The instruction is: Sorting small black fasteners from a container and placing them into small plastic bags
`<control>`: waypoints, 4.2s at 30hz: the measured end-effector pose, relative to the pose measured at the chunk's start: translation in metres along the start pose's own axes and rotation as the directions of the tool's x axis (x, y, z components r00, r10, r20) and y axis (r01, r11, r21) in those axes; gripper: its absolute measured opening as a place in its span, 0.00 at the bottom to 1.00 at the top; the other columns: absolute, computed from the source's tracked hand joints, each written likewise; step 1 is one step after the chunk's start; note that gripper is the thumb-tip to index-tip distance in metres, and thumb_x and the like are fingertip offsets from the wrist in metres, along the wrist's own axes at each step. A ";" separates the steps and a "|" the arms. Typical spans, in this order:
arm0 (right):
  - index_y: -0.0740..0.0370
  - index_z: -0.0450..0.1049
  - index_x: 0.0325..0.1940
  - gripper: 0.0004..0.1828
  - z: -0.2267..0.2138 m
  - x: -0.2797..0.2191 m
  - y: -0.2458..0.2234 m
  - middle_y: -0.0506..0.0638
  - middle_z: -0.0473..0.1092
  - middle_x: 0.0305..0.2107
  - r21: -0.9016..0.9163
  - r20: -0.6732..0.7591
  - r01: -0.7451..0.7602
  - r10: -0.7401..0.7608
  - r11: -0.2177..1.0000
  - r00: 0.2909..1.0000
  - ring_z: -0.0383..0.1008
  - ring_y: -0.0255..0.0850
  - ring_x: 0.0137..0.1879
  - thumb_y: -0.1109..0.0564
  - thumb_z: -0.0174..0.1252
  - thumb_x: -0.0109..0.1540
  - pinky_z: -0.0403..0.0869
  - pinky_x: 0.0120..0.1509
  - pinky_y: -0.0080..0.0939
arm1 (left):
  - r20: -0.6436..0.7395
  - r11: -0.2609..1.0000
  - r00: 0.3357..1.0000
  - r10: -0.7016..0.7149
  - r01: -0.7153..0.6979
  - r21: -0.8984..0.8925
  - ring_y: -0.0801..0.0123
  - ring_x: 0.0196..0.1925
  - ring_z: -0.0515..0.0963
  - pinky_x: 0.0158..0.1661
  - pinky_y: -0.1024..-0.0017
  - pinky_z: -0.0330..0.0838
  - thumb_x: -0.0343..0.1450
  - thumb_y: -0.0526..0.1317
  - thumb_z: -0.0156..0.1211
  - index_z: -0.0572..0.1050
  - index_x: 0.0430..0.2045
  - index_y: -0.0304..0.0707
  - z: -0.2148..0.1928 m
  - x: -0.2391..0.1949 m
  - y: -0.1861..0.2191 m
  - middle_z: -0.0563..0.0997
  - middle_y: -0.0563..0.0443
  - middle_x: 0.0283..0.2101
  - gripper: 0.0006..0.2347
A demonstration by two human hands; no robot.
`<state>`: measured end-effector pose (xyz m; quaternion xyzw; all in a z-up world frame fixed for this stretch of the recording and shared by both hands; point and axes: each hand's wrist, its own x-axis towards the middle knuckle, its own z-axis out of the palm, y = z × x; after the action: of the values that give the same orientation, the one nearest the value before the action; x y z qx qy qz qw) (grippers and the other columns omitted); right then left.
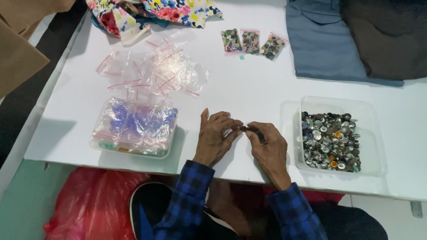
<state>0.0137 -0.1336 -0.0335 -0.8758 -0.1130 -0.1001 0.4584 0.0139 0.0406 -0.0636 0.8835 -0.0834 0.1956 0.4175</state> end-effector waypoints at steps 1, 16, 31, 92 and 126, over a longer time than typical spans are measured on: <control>0.52 0.80 0.48 0.09 0.001 0.000 0.002 0.50 0.77 0.37 0.001 0.000 0.000 0.000 1.000 1.000 0.78 0.48 0.43 0.54 0.65 0.63 0.77 0.43 0.46 | 0.000 1.000 1.000 0.000 0.000 0.001 0.65 0.57 0.77 0.71 0.51 0.38 0.68 0.43 0.69 0.83 0.37 0.59 0.000 0.000 0.000 0.84 0.60 0.32 0.06; 0.63 0.75 0.55 0.16 0.003 -0.007 0.000 0.57 0.74 0.42 0.029 -0.138 0.148 -0.142 0.989 0.980 0.79 0.50 0.39 0.60 0.63 0.64 0.81 0.41 0.46 | -0.055 0.991 0.998 0.030 -0.036 -0.131 0.64 0.58 0.77 0.72 0.52 0.34 0.62 0.44 0.76 0.82 0.43 0.54 -0.006 -0.002 0.010 0.85 0.59 0.36 0.16; 0.52 0.82 0.46 0.09 -0.184 0.003 0.029 0.50 0.77 0.36 -0.442 -0.068 0.132 -0.180 0.887 0.981 0.80 0.51 0.39 0.61 0.58 0.66 0.78 0.42 0.45 | -0.070 0.880 0.884 0.463 -0.468 -0.080 0.67 0.46 0.84 0.56 0.65 0.71 0.68 0.36 0.69 0.81 0.34 0.49 0.058 0.036 0.115 0.84 0.59 0.38 0.05; 0.70 0.79 0.48 0.11 -0.192 0.044 0.027 0.64 0.77 0.33 0.339 0.106 -0.180 0.153 0.923 0.983 0.80 0.45 0.37 0.69 0.62 0.61 0.83 0.38 0.39 | 0.074 0.925 0.924 0.376 -0.378 0.024 0.71 0.44 0.86 0.69 0.67 0.57 0.75 0.37 0.53 0.71 0.46 0.58 0.155 0.073 0.100 0.86 0.59 0.35 0.09; 0.50 0.83 0.42 0.06 0.000 -0.014 0.002 0.48 0.79 0.33 0.073 -0.058 -0.006 0.010 0.997 0.998 0.81 0.44 0.38 0.58 0.67 0.61 0.78 0.37 0.40 | -0.110 1.000 0.994 -0.004 0.007 0.024 0.71 0.43 0.83 0.58 0.63 0.58 0.70 0.41 0.67 0.81 0.35 0.58 -0.005 -0.025 0.023 0.85 0.65 0.31 0.04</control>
<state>0.0011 -0.1368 -0.0389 -0.8557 -0.0996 -0.1197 0.4935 -0.0173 0.0294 -0.0543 0.8765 -0.0554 0.2440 0.4113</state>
